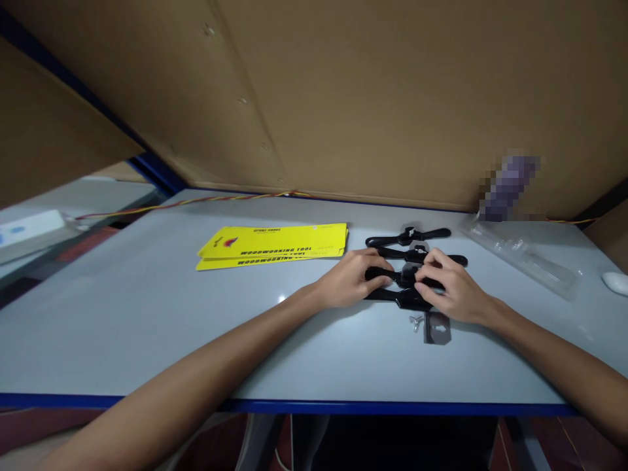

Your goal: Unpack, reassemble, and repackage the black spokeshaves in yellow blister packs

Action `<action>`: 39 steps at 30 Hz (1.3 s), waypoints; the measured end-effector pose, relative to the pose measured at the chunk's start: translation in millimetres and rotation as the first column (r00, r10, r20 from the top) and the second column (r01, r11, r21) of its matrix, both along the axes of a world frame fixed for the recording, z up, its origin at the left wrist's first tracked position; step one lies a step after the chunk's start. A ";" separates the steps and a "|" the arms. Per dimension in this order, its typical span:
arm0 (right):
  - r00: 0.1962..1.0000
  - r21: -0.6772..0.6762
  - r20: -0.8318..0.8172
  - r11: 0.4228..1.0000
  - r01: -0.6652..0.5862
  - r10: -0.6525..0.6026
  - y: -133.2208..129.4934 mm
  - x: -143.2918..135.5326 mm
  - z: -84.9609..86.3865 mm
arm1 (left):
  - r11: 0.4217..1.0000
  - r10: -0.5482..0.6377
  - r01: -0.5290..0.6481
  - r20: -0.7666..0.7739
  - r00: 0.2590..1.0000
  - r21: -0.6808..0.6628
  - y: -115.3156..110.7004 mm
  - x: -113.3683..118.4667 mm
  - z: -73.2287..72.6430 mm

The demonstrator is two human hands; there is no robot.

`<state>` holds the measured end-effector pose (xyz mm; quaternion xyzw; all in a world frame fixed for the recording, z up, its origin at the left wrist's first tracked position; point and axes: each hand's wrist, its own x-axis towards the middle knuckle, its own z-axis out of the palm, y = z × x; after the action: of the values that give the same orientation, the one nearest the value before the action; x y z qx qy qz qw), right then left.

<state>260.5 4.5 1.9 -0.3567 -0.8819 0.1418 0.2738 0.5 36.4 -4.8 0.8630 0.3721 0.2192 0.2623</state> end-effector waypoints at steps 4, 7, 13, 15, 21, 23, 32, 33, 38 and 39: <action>0.993 0.002 -0.081 0.996 0.087 -0.086 -0.1 -0.7 -3.9 | 1.000 -0.001 0.001 0.009 1.000 0.000 0.2 0.0 -0.5; 0.990 -0.007 -0.068 0.993 0.122 -0.122 0.2 -0.8 -6.0 | 1.000 0.002 -0.002 0.009 1.000 0.003 0.4 0.0 -0.9; 0.985 -0.044 -0.049 0.985 0.165 -0.167 2.9 -0.5 -7.4 | 1.000 0.005 -0.005 0.010 1.000 0.012 0.6 0.3 -1.5; 0.985 -0.067 -0.051 0.984 0.163 -0.167 3.4 -0.9 -6.2 | 1.000 0.005 -0.006 0.011 1.000 0.012 0.5 0.1 -2.0; 0.985 -0.105 -0.007 0.980 0.170 -0.172 0.9 -2.6 -0.5 | 0.999 0.007 -0.008 0.021 1.000 0.033 0.1 -0.5 -3.5; 0.986 -0.113 -0.024 0.981 0.160 -0.163 -0.1 -2.3 -0.2 | 0.999 0.004 -0.005 0.026 1.000 0.043 0.0 -0.4 -3.4; 0.972 -0.025 -0.234 1.000 0.016 -0.022 -2.9 3.4 -1.8 | 0.997 0.031 -0.031 -0.007 0.999 0.077 -2.4 -0.4 -4.6; 0.970 -0.012 -0.241 0.999 0.036 -0.038 -3.1 3.6 -1.3 | 0.994 0.036 -0.034 -0.024 0.999 0.104 -2.9 -0.4 -5.1; 0.960 0.071 -0.190 0.972 0.224 -0.208 2.7 7.2 2.7 | 0.967 0.079 -0.067 -0.041 0.996 0.244 -4.3 -1.2 -7.5; 0.962 0.082 -0.154 0.968 0.239 -0.224 5.6 8.7 3.8 | 0.964 0.082 -0.072 -0.030 0.996 0.257 -4.2 -1.4 -7.9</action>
<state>269.2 10.1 5.7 -0.4321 -0.8180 0.0897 0.3689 -0.9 32.2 -12.7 0.8787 0.3794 0.2577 0.1327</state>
